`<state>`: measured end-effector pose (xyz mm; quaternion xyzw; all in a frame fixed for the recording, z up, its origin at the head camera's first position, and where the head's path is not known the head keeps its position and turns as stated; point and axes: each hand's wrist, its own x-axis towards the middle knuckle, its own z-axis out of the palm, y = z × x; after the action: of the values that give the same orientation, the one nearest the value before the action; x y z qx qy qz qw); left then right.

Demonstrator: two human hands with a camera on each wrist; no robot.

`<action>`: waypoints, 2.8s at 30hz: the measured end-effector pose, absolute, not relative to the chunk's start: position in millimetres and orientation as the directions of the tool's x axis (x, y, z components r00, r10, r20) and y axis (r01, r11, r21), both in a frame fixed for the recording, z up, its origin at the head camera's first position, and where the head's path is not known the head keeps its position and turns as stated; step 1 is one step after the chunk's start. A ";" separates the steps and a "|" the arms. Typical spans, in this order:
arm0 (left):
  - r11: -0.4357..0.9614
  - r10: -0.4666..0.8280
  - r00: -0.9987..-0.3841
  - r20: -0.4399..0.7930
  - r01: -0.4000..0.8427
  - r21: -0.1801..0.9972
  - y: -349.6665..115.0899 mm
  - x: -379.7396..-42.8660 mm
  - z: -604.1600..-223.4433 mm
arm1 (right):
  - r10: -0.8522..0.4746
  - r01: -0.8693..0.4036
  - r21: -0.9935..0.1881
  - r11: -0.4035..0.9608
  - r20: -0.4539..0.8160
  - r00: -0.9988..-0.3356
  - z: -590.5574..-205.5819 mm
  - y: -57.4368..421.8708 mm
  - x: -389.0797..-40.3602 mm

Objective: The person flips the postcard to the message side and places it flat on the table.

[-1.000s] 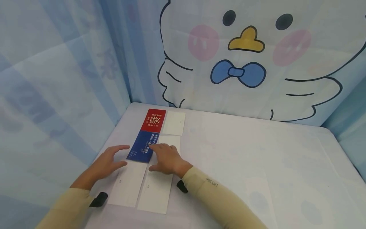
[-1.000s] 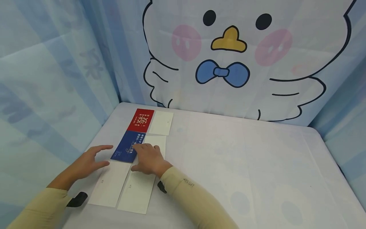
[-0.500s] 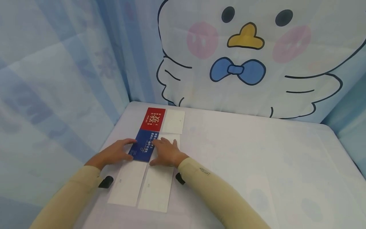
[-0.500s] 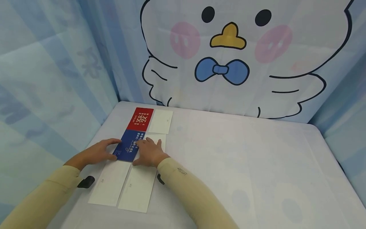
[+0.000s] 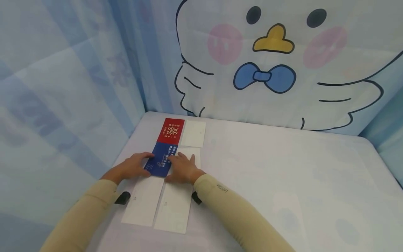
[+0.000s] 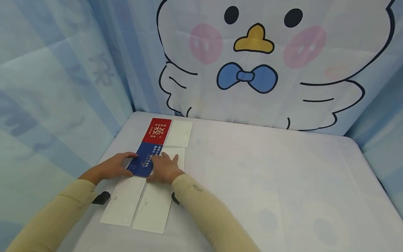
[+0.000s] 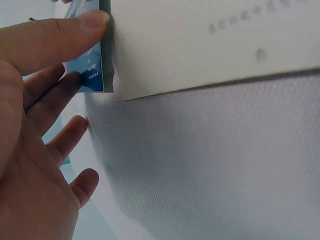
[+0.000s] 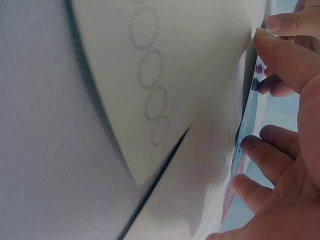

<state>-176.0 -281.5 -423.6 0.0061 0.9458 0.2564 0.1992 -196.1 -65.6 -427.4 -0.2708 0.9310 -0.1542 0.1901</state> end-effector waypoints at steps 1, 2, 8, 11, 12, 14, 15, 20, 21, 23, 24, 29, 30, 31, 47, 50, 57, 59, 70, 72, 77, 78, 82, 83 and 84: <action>0.870 0.114 -0.921 -0.371 -0.087 0.485 -281.2 -176.4 -424.3 | -0.558 -0.442 -0.387 0.809 -0.269 -0.785 -428.2 -66.0 -196.1; 0.873 0.113 -0.922 -0.371 -0.087 0.480 -280.9 -176.8 -424.7 | -0.553 -0.438 -0.385 0.812 -0.268 -0.789 -428.8 -66.3 -196.1; 0.879 0.116 -0.917 -0.383 -0.085 0.469 -279.8 -177.9 -424.4 | -0.534 -0.416 -0.388 0.823 -0.276 -0.799 -431.0 -67.8 -196.0; 0.869 0.119 -0.909 -0.399 -0.099 0.484 -280.6 -177.0 -423.1 | -0.538 -0.423 -0.380 0.823 -0.279 -0.796 -432.2 -68.1 -196.0; 0.865 0.121 -0.906 -0.405 -0.104 0.490 -280.8 -176.4 -422.5 | -0.542 -0.428 -0.379 0.821 -0.277 -0.794 -432.5 -68.1 -195.9; 0.859 0.126 -0.901 -0.415 -0.110 0.500 -281.9 -175.5 -421.9 | -0.553 -0.443 -0.376 0.814 -0.267 -0.789 -432.6 -68.2 -195.4; 0.856 0.130 -0.899 -0.417 -0.111 0.505 -282.1 -175.1 -421.5 | -0.559 -0.452 -0.374 0.810 -0.259 -0.788 -432.7 -68.3 -195.2; 0.843 0.156 -0.905 -0.396 -0.086 0.530 -283.5 -174.3 -422.9 | -0.590 -0.495 -0.365 0.788 -0.219 -0.777 -431.1 -68.4 -194.0; 0.840 0.157 -0.908 -0.388 -0.084 0.535 -284.0 -174.3 -423.6 | -0.593 -0.499 -0.365 0.786 -0.215 -0.776 -430.8 -68.4 -193.8; 0.835 0.152 -0.914 -0.377 -0.085 0.543 -284.9 -174.1 -425.1 | -0.592 -0.499 -0.365 0.786 -0.216 -0.776 -430.9 -68.4 -193.6; 0.833 0.147 -0.916 -0.372 -0.089 0.547 -285.4 -174.1 -425.9 | -0.591 -0.498 -0.364 0.787 -0.219 -0.776 -430.9 -68.3 -193.6; 0.822 0.112 -0.928 -0.355 -0.115 0.558 -286.8 -173.7 -427.3 | -0.582 -0.487 -0.371 0.790 -0.208 -0.786 -431.8 -68.5 -194.1; 0.822 0.107 -0.931 -0.349 -0.115 0.558 -286.7 -173.5 -427.2 | -0.580 -0.484 -0.378 0.789 -0.197 -0.791 -431.9 -68.5 -194.6; 0.822 0.100 -0.934 -0.344 -0.118 0.558 -286.7 -173.4 -427.0 | -0.575 -0.479 -0.387 0.788 -0.185 -0.797 -432.2 -68.5 -195.2; 0.787 -0.004 -0.987 -0.162 -0.103 0.608 -282.7 -175.6 -417.3 | -0.498 -0.412 -0.598 0.687 0.026 -0.867 -427.7 -64.9 -199.5; 0.787 -0.034 -0.991 -0.129 -0.106 0.608 -281.3 -177.1 -414.7 | -0.473 -0.395 -0.624 0.675 0.044 -0.880 -424.4 -65.0 -198.8; 0.787 -0.082 -0.995 -0.060 -0.102 0.608 -277.6 -176.1 -409.2 | -0.430 -0.384 -0.652 0.654 0.097 -0.898 -421.2 -65.1 -196.6; 0.785 -0.090 -0.995 -0.035 -0.092 0.613 -276.4 -175.1 -407.9 | -0.425 -0.393 -0.653 0.647 0.119 -0.897 -421.1 -65.2 -196.5; 0.723 -0.161 -0.979 0.125 -0.031 0.690 -269.8 -172.0 -403.9 | -0.297 -0.333 -0.791 0.513 0.200 -0.934 -419.0 -64.5 -194.3; 0.703 -0.177 -0.973 0.146 -0.021 0.711 -268.7 -171.7 -404.3 | -0.277 -0.327 -0.811 0.486 0.211 -0.937 -419.4 -64.4 -194.1; 0.663 -0.192 -0.962 0.194 0.018 0.749 -266.3 -170.9 -405.8 | -0.235 -0.313 -0.842 0.439 0.228 -0.945 -421.0 -64.5 -194.6; 0.661 -0.188 -0.960 0.205 0.030 0.750 -266.1 -170.8 -406.2 | -0.228 -0.313 -0.842 0.439 0.232 -0.945 -421.3 -64.5 -194.8; 0.678 -0.176 -0.956 0.235 0.056 0.733 -265.3 -169.7 -407.2 | -0.216 -0.310 -0.836 0.452 0.234 -0.948 -421.3 -64.9 -195.0; 0.684 -0.173 -0.956 0.237 0.056 0.727 -265.5 -169.5 -407.5 | -0.217 -0.310 -0.834 0.456 0.234 -0.948 -421.5 -65.1 -194.9; 0.688 -0.167 -0.957 0.237 0.059 0.723 -265.5 -169.5 -407.8 | -0.220 -0.315 -0.830 0.460 0.237 -0.946 -421.4 -65.3 -194.9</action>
<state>-169.5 -265.5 -407.8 -0.0299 0.9074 0.3938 -0.1436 -194.9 -65.3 -421.4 -0.1567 0.8530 -0.4956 -0.0481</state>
